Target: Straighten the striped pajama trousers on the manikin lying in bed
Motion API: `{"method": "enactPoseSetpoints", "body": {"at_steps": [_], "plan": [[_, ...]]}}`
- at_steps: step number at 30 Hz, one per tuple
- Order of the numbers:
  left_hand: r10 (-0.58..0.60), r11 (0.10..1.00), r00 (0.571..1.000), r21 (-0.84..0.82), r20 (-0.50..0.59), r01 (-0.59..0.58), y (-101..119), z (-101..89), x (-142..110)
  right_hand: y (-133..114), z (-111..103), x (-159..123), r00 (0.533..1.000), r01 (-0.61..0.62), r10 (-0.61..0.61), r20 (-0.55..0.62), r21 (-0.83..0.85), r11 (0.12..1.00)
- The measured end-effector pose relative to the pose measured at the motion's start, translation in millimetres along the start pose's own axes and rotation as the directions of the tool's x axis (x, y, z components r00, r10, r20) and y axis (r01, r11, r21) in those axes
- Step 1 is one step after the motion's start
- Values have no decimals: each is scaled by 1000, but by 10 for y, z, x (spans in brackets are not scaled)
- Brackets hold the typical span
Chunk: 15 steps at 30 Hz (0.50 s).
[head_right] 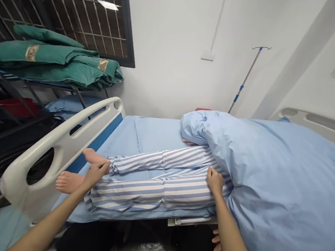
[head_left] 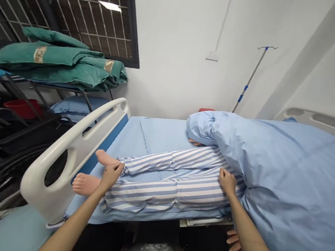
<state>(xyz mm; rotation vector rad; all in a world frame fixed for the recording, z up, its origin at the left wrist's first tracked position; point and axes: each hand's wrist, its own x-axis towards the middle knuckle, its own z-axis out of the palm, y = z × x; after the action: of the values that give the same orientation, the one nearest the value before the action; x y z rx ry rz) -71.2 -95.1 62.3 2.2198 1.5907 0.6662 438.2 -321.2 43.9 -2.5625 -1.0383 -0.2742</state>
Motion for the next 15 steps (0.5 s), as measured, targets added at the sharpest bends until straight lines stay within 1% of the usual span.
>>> {"method": "enactPoseSetpoints", "body": {"at_steps": [2, 5, 7, 9, 11, 12, 13, 15], "plan": [[-74, 997, 997, 16, 10, 74, 27, 131, -33, -9, -21, -7, 1000, -6, 7, 13, -48, 999], [-167, 973, 985, 171, 43, 158, 12, 342, -151, -39, -72, -11, 998, 6, 2, 62, -119, 993], [-202, 952, 979, 241, 34, 188, 1, 417, -212, -105, -104, -11, 994, 23, -7, 111, -144, 989], [-205, 945, 978, 268, 44, 186, 6, 431, -239, -266, -115, -25, 987, 63, -44, 156, -118, 991], [-200, 944, 978, 280, 62, 175, 20, 414, -242, -574, -101, -77, 974, 137, -129, 184, -31, 990], [-203, 943, 977, 281, 68, 177, 28, 405, -241, -793, -90, -122, 962, 190, -193, 193, 34, 981], [-209, 943, 975, 278, 72, 181, 34, 400, -240, -1057, -80, -179, 947, 241, -258, 193, 107, 965], [-216, 946, 974, 264, 72, 190, 38, 400, -240, -1698, -85, -322, 907, 332, -383, 177, 261, 906]]}}
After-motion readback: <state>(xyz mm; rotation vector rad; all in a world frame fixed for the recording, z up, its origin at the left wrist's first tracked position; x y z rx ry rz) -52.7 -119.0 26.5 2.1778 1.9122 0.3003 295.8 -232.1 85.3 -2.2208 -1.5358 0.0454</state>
